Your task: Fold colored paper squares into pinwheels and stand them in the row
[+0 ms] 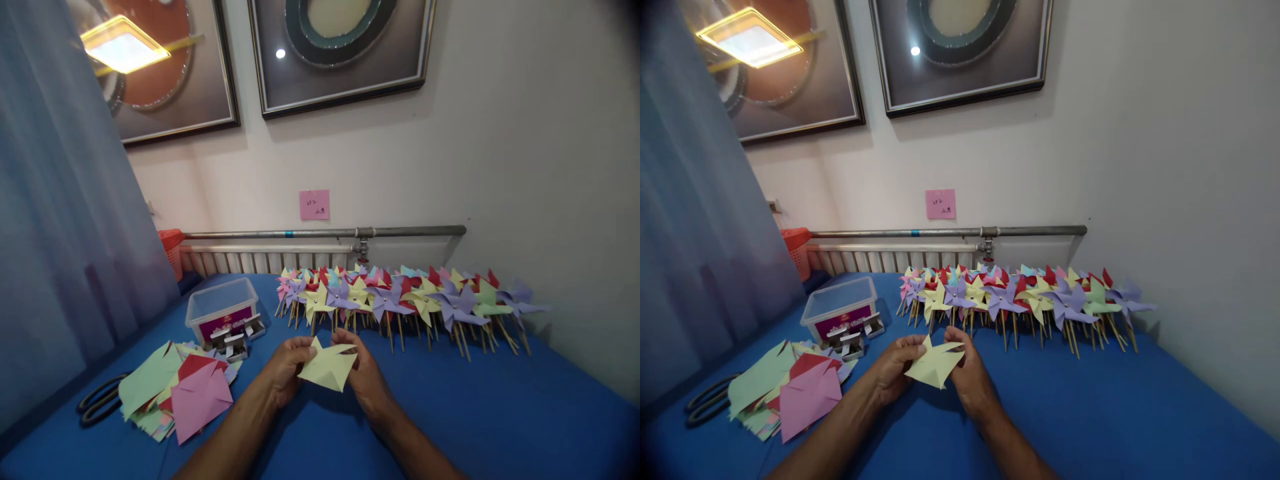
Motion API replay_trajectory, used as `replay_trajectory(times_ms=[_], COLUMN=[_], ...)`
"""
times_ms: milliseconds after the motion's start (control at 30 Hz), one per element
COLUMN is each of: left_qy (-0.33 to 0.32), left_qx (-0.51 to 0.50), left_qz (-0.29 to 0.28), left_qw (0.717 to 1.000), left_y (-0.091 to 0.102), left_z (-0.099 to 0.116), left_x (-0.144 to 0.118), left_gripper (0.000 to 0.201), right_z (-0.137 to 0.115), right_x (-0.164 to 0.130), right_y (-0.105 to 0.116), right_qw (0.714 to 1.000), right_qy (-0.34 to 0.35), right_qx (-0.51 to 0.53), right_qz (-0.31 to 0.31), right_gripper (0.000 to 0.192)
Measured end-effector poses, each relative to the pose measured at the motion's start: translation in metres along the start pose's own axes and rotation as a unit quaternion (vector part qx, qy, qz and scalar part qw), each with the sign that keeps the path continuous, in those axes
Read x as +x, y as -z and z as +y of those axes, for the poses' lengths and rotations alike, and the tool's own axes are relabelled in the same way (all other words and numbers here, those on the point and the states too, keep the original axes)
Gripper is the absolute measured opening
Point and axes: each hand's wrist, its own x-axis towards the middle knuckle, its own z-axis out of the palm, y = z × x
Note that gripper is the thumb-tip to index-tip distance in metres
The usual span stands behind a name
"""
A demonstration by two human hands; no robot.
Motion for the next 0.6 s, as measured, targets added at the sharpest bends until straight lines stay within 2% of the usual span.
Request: replay_trajectory(times_ms=[167, 367, 500, 600], left_qy=[0.029, 0.04, 0.044, 0.061], left_qx=[0.031, 0.056, 0.085, 0.112], left_qz=[-0.024, -0.083, -0.068, -0.041], left_qw=[0.999, 0.994, 0.993, 0.991], left_y=[0.003, 0.001, -0.002, 0.0], left_z=[-0.003, -0.005, -0.007, -0.008], left_x=[0.001, -0.002, -0.003, -0.001], left_gripper=[0.041, 0.024, 0.025, 0.025], right_z=[-0.001, -0.007, -0.013, -0.013], right_x=[-0.003, -0.005, -0.009, -0.011], right_y=[0.0, -0.001, -0.004, -0.004], right_qw=[1.0, 0.998, 0.997, 0.999], right_qy=[0.013, 0.007, -0.004, -0.001], right_qx=[-0.007, 0.027, 0.024, 0.027], right_qz=[-0.005, -0.051, -0.068, -0.043], right_gripper=[0.059, 0.057, 0.044, 0.038])
